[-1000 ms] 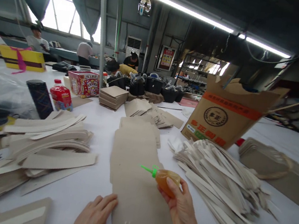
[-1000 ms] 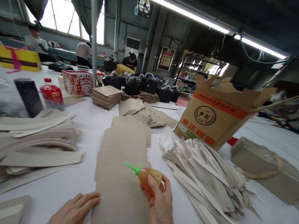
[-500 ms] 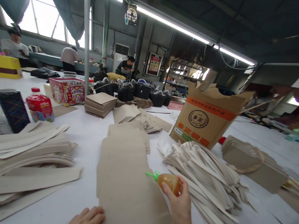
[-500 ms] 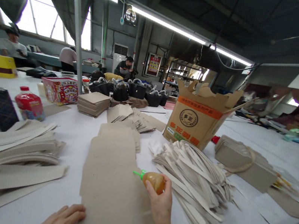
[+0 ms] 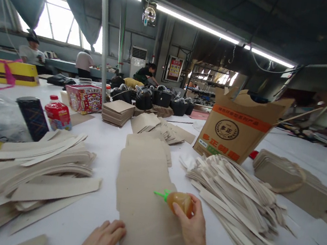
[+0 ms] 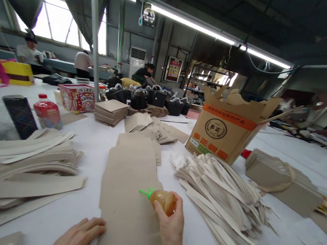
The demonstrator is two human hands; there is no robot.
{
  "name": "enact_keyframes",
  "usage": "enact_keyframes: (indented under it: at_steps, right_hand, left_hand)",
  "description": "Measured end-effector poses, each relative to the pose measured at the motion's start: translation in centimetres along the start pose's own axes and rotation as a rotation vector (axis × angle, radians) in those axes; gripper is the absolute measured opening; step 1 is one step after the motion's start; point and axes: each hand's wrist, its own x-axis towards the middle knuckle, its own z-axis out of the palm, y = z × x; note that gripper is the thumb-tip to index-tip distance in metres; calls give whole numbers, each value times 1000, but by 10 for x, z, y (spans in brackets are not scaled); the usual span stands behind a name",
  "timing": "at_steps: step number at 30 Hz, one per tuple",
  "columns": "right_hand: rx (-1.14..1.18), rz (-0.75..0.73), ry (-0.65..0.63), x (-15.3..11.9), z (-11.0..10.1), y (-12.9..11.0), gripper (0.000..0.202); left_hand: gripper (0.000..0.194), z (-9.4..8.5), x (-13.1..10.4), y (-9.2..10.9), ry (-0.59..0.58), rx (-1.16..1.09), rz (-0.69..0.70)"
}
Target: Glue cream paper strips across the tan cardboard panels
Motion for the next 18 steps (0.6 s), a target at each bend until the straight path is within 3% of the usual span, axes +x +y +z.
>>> enact_keyframes:
  at_steps: [12,14,18]
  right_hand:
    - [98,53,-129,-35,41,-7,53]
    - [219,151,-200,-44,50,-15,53]
    - [640,487,-370,-50,59,-35,42]
  left_hand:
    - [46,-1,-1,0,21,-19,31]
    - [43,0,-1,0,17,-15,27]
    - [42,5,0,-3,-2,3,-4]
